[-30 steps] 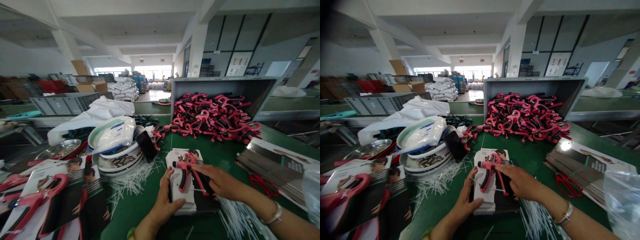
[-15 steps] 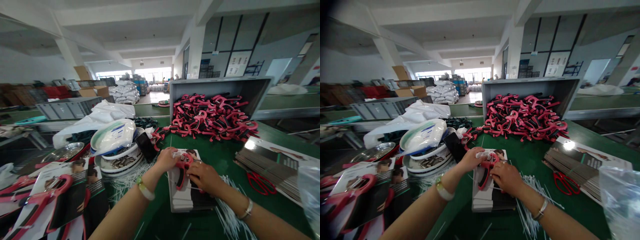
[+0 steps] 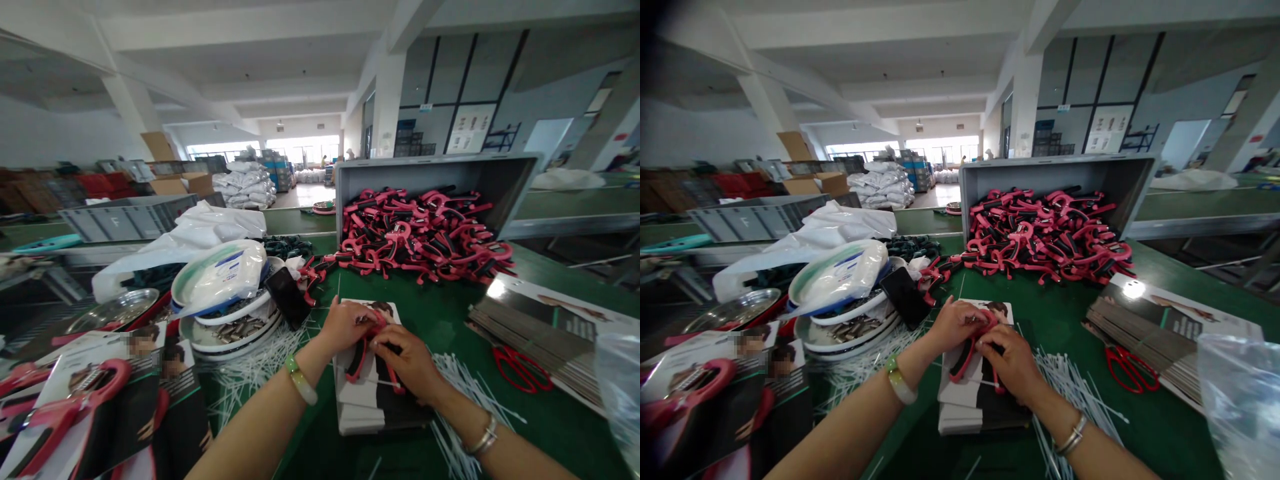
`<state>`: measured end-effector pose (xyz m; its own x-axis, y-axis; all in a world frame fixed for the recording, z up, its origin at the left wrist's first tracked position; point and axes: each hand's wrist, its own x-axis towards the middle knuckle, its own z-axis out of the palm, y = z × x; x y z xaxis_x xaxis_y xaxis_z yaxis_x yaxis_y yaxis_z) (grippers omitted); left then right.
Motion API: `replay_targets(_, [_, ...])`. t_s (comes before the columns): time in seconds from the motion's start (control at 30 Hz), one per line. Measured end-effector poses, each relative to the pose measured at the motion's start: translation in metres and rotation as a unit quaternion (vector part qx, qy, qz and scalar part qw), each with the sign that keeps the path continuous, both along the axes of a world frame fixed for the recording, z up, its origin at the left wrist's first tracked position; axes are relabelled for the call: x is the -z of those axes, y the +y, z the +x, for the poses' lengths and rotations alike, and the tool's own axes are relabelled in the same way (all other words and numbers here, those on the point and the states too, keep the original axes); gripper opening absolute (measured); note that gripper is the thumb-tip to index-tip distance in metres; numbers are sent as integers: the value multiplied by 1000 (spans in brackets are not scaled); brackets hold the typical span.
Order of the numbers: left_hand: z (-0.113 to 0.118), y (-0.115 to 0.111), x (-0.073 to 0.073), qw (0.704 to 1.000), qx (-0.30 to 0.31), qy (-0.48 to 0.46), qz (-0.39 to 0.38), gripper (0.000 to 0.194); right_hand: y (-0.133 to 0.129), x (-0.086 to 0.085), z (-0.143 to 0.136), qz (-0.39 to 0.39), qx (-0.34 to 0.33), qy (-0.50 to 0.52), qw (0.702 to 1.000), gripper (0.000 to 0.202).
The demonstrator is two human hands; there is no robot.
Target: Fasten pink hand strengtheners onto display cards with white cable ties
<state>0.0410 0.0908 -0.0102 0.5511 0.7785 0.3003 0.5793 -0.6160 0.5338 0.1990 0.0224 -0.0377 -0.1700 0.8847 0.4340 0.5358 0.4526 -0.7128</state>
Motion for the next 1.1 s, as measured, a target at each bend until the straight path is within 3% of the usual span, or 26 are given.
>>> replay_targets(0.2, [-7, -5, 4, 998, 43, 22, 40, 11, 1, 3, -1, -31, 46, 67, 996, 19])
replay_targets(0.37, [-10, -7, 7, 998, 57, 5, 35, 13, 2, -6, -3, -94, 59, 44, 993, 25])
replay_targets(0.87, [-10, -8, 19, 994, 49, -93, -12, 15, 19, -21, -3, -259, 26, 85, 962, 30])
replay_targets(1.0, [-18, -8, 13, 983, 121, -126, -60, 24, 25, -23, -3, -276, 19, 85, 957, 30])
replay_targets(1.1, [-21, -9, 11, 973, 150, -154, -87, 20, 27, -21, -4, -269, 26, 82, 959, 29])
